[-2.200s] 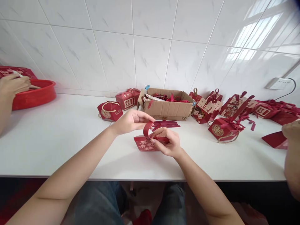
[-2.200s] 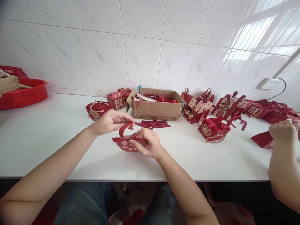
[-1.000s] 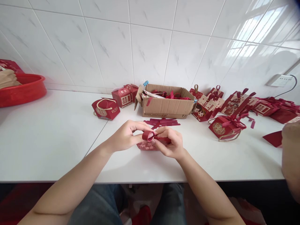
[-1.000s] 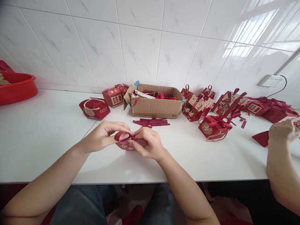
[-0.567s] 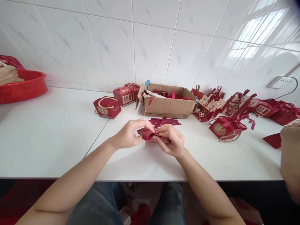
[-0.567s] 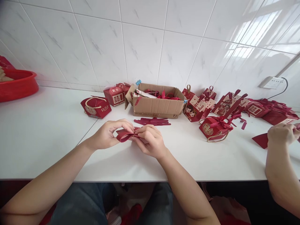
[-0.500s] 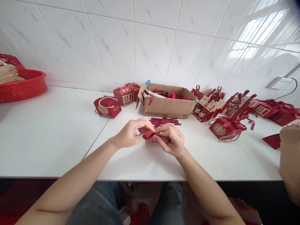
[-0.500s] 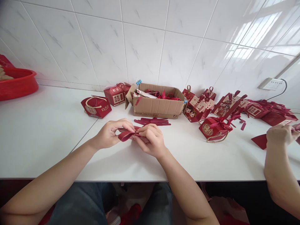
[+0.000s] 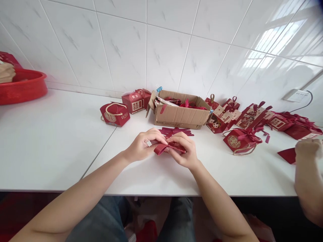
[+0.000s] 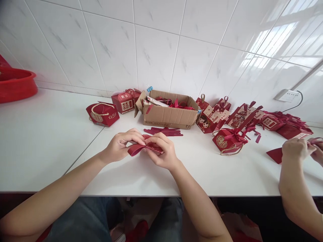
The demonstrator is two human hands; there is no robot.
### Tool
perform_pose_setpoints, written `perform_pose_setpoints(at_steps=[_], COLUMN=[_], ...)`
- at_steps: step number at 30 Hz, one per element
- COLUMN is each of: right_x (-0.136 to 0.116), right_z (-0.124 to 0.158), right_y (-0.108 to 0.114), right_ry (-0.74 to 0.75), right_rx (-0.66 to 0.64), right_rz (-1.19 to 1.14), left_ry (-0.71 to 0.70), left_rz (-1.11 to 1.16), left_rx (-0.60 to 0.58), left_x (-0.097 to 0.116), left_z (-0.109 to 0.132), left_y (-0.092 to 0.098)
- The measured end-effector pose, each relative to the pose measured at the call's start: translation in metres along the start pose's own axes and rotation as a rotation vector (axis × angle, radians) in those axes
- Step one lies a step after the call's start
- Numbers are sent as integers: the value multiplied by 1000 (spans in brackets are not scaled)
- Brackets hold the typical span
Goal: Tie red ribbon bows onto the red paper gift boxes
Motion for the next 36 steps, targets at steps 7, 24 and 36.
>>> perform_pose_setpoints(at_steps=[7, 24, 36], right_x=[2, 6, 3], right_z=[3, 4, 3], right_y=[-2, 5, 7], right_ry=[5, 12, 20], right_rx=[-22, 69, 171], right_rz=[14, 29, 116], left_ry=[19, -126, -145], left_rz=[-81, -55, 1], left_rx=[26, 100, 139], left_x=[-1, 6, 5], left_z=[0, 0, 2], left_y=[3, 4, 3])
Point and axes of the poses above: each hand's wrist, its own z-axis away from the middle knuckle, its own y-axis out of the back of the hand, x = y × z, the point moved 8 cm from there along -z, towards the middle knuckle, and after that the axes turned 11 degrees about x, right-handed, at the moved point
